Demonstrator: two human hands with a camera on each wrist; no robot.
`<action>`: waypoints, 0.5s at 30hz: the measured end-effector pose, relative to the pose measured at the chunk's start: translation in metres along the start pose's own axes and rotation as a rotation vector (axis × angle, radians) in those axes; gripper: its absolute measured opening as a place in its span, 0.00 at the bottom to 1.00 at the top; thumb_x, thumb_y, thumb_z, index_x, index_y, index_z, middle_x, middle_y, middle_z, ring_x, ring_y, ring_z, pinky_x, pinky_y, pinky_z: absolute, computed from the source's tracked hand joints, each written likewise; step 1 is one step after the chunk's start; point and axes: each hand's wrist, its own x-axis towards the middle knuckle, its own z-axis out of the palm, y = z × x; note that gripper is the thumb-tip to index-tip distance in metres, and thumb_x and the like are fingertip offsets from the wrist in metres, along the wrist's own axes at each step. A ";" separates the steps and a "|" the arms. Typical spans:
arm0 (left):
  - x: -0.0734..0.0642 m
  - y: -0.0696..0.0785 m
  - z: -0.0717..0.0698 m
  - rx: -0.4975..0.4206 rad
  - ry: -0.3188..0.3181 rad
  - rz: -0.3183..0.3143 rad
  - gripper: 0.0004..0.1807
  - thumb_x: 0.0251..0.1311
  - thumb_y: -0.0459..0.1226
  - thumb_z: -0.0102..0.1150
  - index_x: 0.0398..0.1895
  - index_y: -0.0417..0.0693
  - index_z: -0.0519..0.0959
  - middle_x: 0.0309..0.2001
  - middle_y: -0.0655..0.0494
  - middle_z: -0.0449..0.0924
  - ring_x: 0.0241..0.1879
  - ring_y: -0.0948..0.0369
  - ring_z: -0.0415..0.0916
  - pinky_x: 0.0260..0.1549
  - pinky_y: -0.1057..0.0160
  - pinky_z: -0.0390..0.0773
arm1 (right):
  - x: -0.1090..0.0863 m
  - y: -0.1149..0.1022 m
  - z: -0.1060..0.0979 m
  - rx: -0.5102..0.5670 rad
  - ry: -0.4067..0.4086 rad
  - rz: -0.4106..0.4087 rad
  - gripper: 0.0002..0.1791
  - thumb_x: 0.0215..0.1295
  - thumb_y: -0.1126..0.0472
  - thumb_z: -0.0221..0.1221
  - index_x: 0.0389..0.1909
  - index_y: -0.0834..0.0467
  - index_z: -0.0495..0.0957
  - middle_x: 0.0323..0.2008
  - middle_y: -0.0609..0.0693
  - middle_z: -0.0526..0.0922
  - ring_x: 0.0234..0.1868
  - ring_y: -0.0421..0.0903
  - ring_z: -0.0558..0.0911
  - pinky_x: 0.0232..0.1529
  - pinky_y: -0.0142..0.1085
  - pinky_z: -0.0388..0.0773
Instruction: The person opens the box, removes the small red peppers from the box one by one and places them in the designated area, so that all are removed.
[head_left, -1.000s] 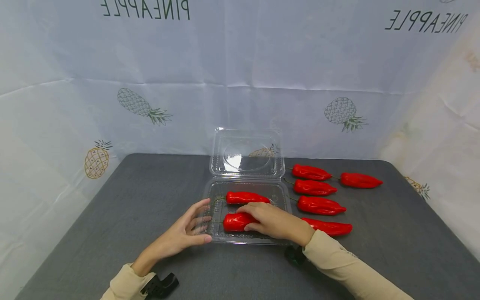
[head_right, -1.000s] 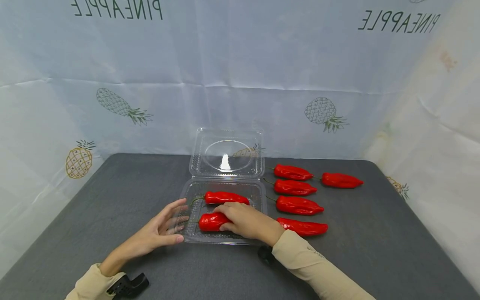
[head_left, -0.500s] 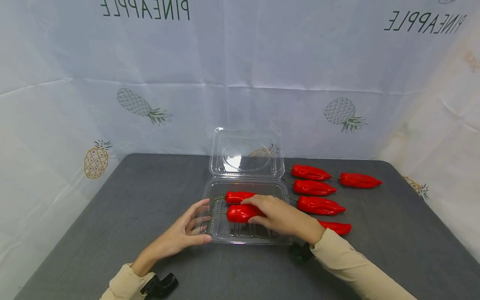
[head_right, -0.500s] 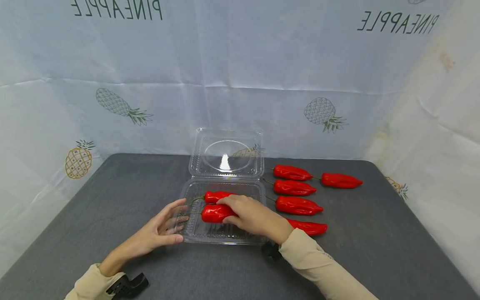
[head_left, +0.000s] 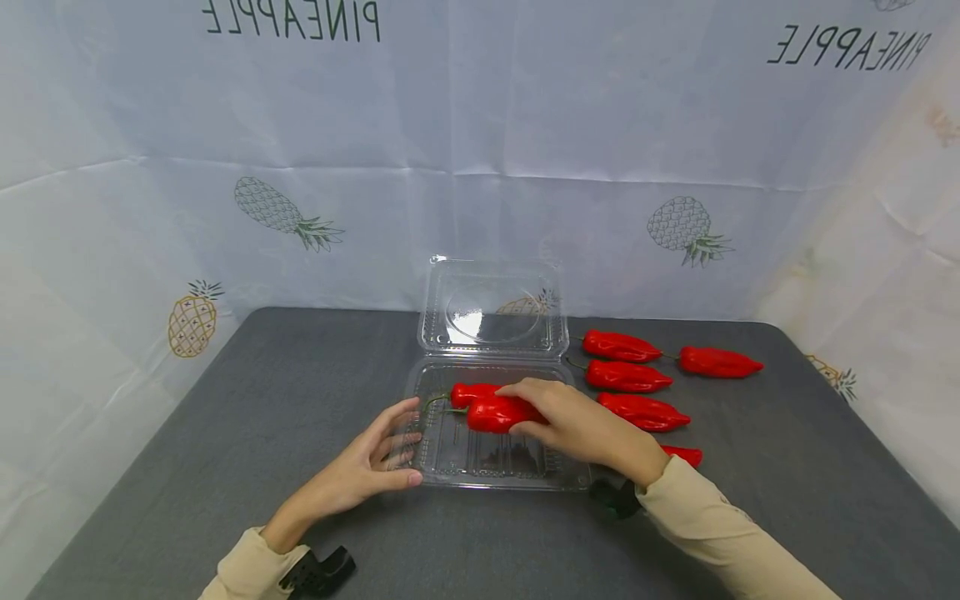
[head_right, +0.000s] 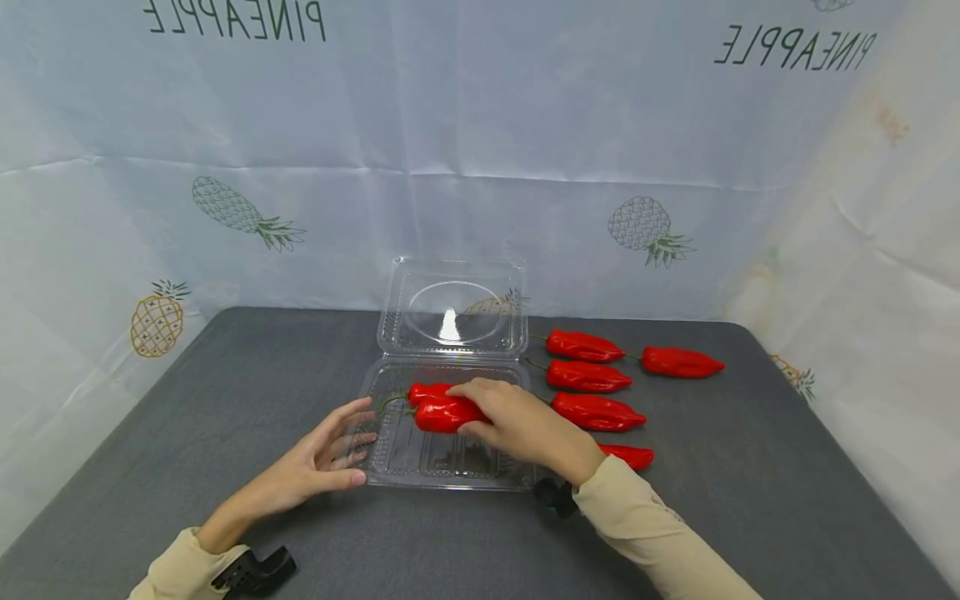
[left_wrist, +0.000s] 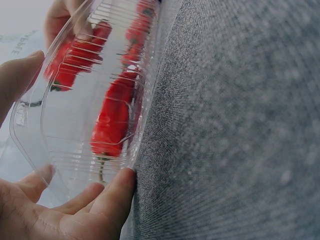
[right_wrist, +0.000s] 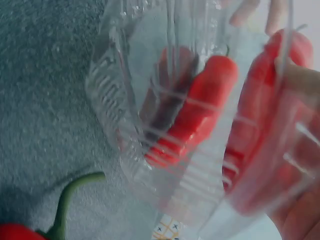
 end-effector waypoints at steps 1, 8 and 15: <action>0.000 0.000 0.000 -0.001 0.000 -0.003 0.50 0.62 0.32 0.64 0.80 0.50 0.42 0.78 0.37 0.43 0.73 0.35 0.54 0.68 0.45 0.68 | -0.001 0.001 -0.001 -0.003 0.006 0.003 0.28 0.61 0.60 0.68 0.63 0.57 0.74 0.53 0.52 0.83 0.52 0.49 0.82 0.54 0.45 0.83; 0.000 0.000 0.000 -0.003 -0.001 0.000 0.51 0.62 0.33 0.65 0.80 0.51 0.42 0.78 0.37 0.42 0.73 0.35 0.54 0.68 0.49 0.69 | -0.006 0.003 -0.007 -0.016 0.025 0.029 0.29 0.61 0.58 0.69 0.64 0.55 0.74 0.54 0.51 0.83 0.50 0.47 0.82 0.52 0.43 0.84; -0.001 0.000 0.000 -0.009 -0.002 0.004 0.50 0.62 0.33 0.64 0.80 0.50 0.42 0.78 0.37 0.42 0.73 0.35 0.54 0.68 0.46 0.68 | -0.010 0.004 -0.014 -0.019 0.041 0.044 0.30 0.61 0.58 0.69 0.64 0.55 0.73 0.56 0.50 0.82 0.54 0.47 0.81 0.55 0.44 0.83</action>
